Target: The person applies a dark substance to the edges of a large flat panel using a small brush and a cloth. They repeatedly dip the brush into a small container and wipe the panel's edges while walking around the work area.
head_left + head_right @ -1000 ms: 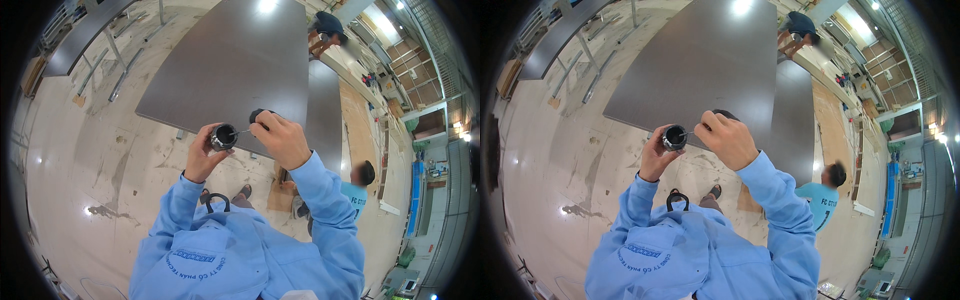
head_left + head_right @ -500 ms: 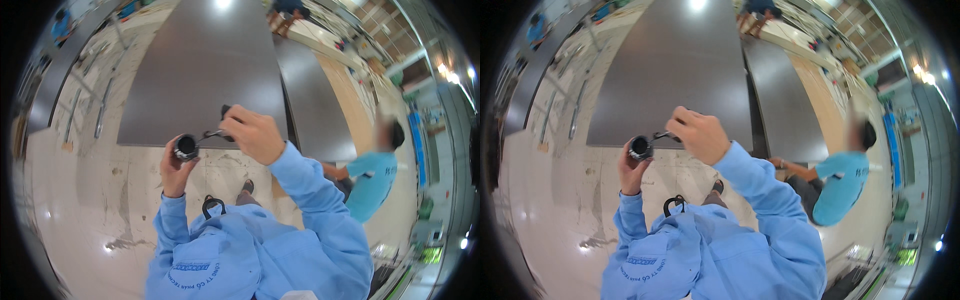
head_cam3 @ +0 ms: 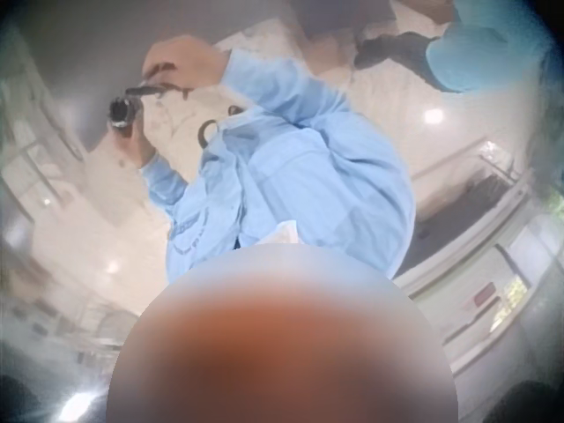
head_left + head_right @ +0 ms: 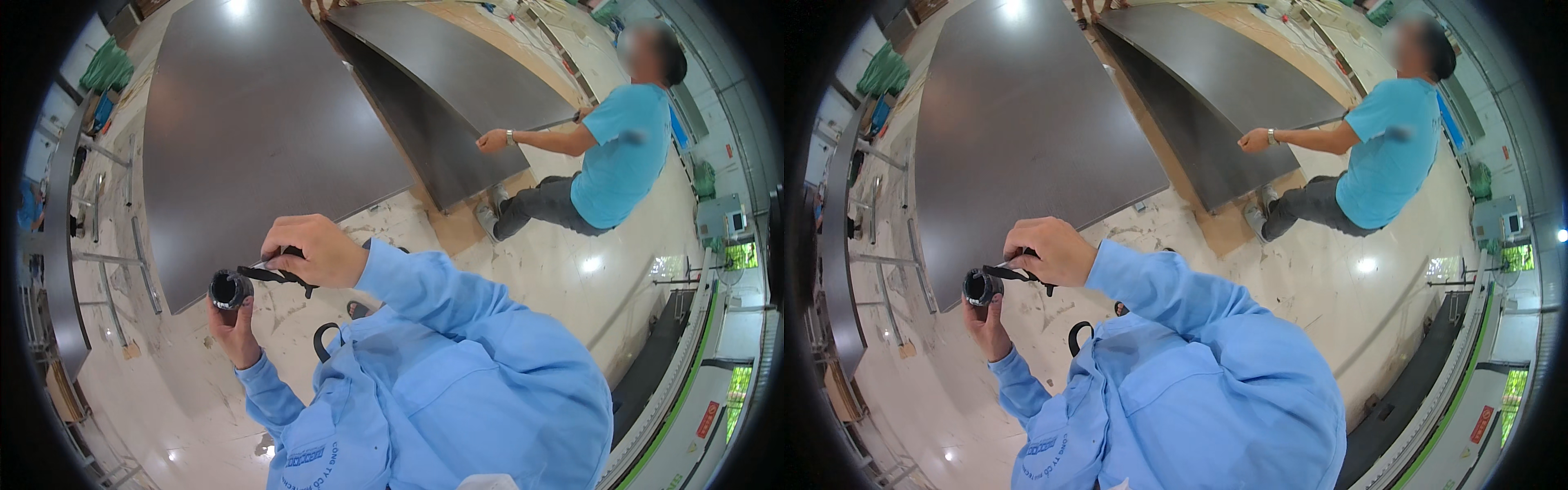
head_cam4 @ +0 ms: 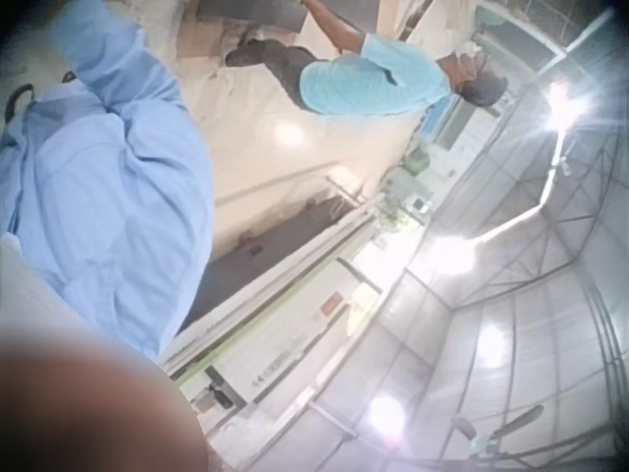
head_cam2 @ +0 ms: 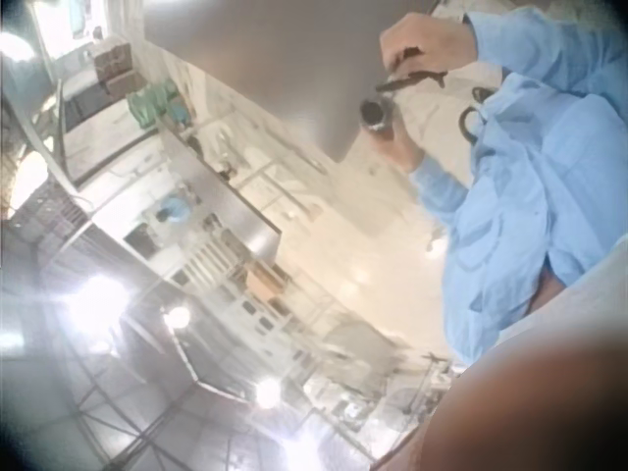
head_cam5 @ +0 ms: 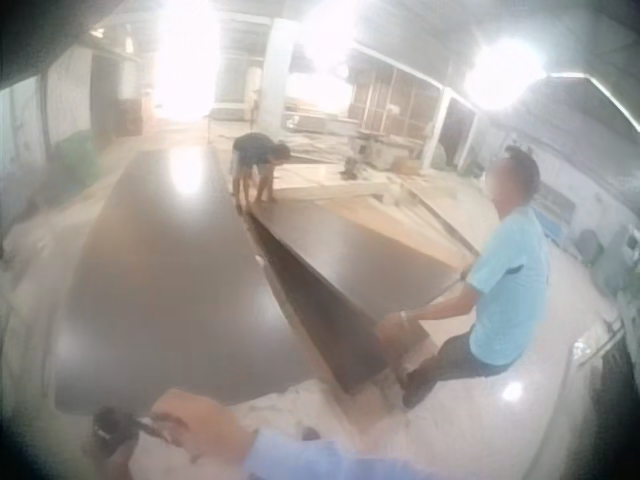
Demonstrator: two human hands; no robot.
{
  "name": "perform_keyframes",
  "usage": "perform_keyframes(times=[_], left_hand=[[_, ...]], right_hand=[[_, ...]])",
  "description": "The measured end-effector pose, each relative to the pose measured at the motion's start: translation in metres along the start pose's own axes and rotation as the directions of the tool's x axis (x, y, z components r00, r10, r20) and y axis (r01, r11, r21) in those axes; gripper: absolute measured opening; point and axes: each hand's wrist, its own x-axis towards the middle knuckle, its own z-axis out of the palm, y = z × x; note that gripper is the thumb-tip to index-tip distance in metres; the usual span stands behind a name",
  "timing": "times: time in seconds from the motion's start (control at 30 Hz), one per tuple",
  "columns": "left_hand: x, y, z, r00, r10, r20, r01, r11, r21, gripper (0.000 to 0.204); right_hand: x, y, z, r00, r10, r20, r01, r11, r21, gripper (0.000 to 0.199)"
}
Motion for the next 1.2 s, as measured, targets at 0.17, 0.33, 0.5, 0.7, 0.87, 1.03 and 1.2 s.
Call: perform_keyframes(times=[0.17,0.33,0.5,0.7,0.87,1.03,1.2], left_hand=[[0.003,-0.01,0.01,0.997,0.005,0.083,-0.004,1.0,-0.013,0.058],[0.005,-0.013,0.018,0.994,0.005,0.111,0.003,0.997,-0.071,0.066],[0.006,-0.01,0.03,0.994,0.009,0.111,0.004,0.993,-0.114,0.067],[0.006,0.002,0.046,0.984,0.053,0.171,-0.027,0.988,-0.153,0.065],[0.004,0.005,0.05,0.98,0.021,0.198,0.024,0.975,-0.222,0.065],[0.002,0.005,0.048,0.978,0.043,0.204,-0.002,0.98,-0.198,0.065],[0.0,0.007,0.049,0.979,0.059,0.193,-0.021,0.98,-0.196,0.065]], right_hand=[[-0.011,0.001,-0.005,0.999,0.032,-0.001,-0.032,0.999,-0.009,0.012],[-0.016,-0.003,-0.017,0.999,0.039,0.022,-0.039,0.999,-0.022,0.01],[-0.019,-0.003,-0.029,0.998,0.07,0.002,-0.07,0.997,-0.024,0.014],[-0.019,-0.004,-0.031,0.995,0.092,0.04,-0.091,0.996,-0.008,0.01],[-0.017,-0.014,-0.028,0.994,0.096,0.047,-0.096,0.995,-0.009,0.011],[-0.021,-0.019,-0.027,0.991,0.112,0.07,-0.112,0.994,-0.009,0.01],[-0.027,-0.019,-0.028,0.992,0.109,0.064,-0.109,0.994,-0.009,0.01]])
